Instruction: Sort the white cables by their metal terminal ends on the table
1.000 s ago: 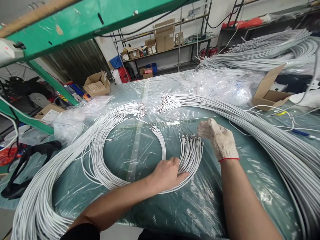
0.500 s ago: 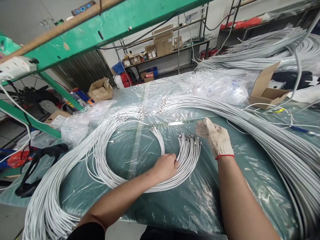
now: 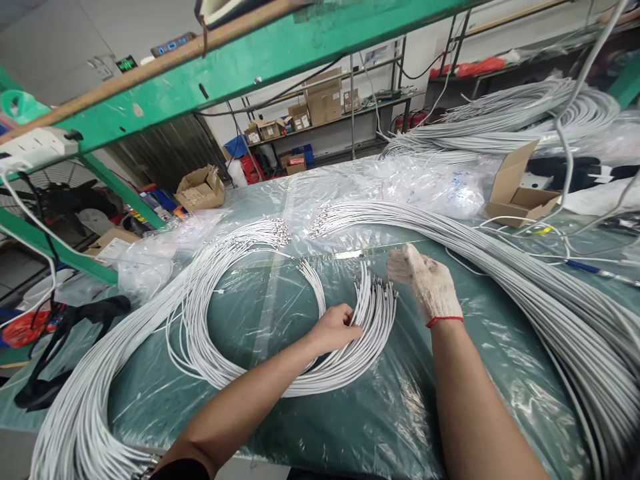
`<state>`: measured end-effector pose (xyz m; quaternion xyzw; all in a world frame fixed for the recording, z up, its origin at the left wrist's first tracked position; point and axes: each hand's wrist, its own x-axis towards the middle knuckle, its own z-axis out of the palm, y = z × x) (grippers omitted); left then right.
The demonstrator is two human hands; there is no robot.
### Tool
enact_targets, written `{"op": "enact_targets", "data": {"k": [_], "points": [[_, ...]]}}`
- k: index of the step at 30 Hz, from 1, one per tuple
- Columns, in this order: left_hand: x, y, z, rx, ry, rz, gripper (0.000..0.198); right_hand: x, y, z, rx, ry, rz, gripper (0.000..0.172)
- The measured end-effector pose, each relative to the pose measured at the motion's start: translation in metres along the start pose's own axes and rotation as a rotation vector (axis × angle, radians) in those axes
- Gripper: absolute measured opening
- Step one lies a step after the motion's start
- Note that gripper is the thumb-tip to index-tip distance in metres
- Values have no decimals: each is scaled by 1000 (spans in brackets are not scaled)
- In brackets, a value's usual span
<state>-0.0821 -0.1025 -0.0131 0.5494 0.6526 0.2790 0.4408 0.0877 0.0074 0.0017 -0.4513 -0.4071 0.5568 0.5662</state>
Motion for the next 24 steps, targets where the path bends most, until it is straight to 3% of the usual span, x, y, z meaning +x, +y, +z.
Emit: {"op": "enact_targets", "data": {"k": [4, 8, 14, 22, 24], "points": [[8, 5, -3, -493, -100, 34, 32, -1, -1, 1, 34, 16, -1, 34], [24, 20, -9, -731, -111, 117, 45, -2, 1, 7, 75, -27, 2, 29], [37, 27, -3, -747, -279, 125, 51, -5, 4, 8, 129, -134, 24, 40], [33, 23, 7, -713, -290, 146, 47, -19, -8, 12, -75, -368, -14, 38], [33, 23, 9, -744, -294, 148, 47, -21, -10, 14, -153, -369, -54, 37]]}}
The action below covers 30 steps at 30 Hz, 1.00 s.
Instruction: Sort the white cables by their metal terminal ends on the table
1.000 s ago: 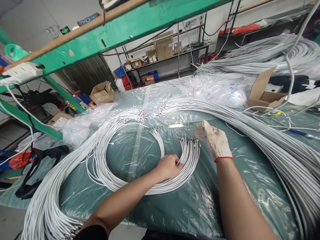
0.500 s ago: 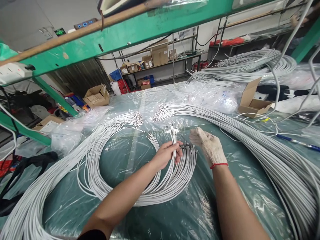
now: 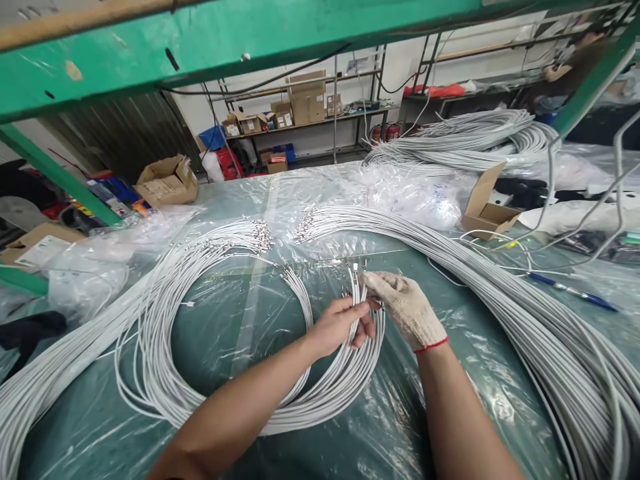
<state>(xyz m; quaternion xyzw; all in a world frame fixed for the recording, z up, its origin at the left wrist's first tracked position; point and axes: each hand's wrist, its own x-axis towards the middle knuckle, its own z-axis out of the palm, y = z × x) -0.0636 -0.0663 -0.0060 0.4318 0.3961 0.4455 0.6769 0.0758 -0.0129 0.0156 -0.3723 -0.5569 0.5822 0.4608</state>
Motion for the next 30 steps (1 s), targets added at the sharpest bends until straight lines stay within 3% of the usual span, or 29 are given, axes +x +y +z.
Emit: {"op": "enact_targets", "data": {"k": [6, 17, 23, 30], "points": [[-2, -1, 3, 11, 116, 16, 48, 5, 8, -1, 57, 65, 64, 36], [-1, 0, 1, -5, 56, 7, 41, 2, 6, 3, 309, 67, 125, 34], [0, -6, 6, 108, 54, 62, 49, 2, -3, -3, 332, 215, 131, 38], [-1, -7, 10, 125, 71, 101, 42, -2, -4, -8, 248, 114, -15, 32]]}}
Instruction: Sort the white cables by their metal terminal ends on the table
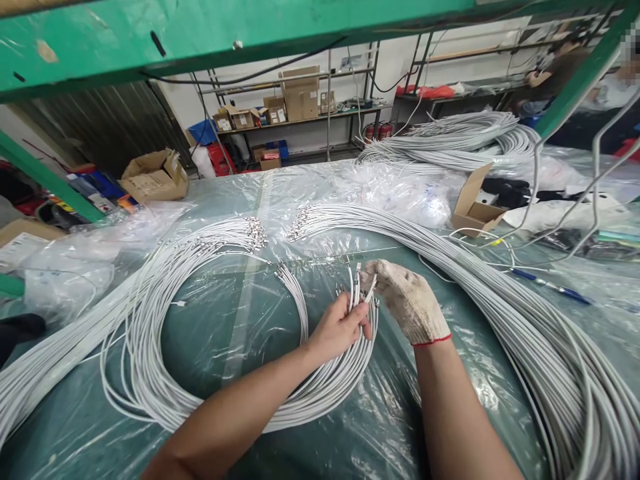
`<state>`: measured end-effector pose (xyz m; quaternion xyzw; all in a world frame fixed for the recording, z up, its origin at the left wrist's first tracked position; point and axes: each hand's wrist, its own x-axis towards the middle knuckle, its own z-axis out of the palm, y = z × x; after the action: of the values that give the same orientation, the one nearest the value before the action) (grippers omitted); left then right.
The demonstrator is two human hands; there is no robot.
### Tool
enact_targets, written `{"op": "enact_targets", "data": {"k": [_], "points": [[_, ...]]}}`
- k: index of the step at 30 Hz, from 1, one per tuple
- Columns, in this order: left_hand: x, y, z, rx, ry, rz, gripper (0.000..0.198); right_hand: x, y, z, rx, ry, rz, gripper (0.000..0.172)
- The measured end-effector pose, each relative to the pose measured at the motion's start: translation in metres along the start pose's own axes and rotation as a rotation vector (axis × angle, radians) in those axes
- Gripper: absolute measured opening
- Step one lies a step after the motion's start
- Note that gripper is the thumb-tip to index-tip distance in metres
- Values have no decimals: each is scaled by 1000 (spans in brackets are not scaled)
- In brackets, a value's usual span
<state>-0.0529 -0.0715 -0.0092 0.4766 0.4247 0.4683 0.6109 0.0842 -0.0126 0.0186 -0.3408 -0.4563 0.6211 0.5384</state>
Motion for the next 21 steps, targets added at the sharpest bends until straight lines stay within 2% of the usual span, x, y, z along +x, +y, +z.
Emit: {"op": "enact_targets", "data": {"k": [5, 11, 17, 21], "points": [[-3, 3, 0, -31, -19, -1, 43, 1, 1, -2, 64, -44, 42, 35], [-4, 4, -1, -72, -31, -17, 45, 5, 1, -4, 43, 7, 34, 35], [-1, 2, -3, -108, -61, -43, 41, -1, -9, -2, -104, 190, 27, 40], [1, 1, -4, -104, -120, -91, 40, -5, -16, -3, -87, 142, 61, 42]]}}
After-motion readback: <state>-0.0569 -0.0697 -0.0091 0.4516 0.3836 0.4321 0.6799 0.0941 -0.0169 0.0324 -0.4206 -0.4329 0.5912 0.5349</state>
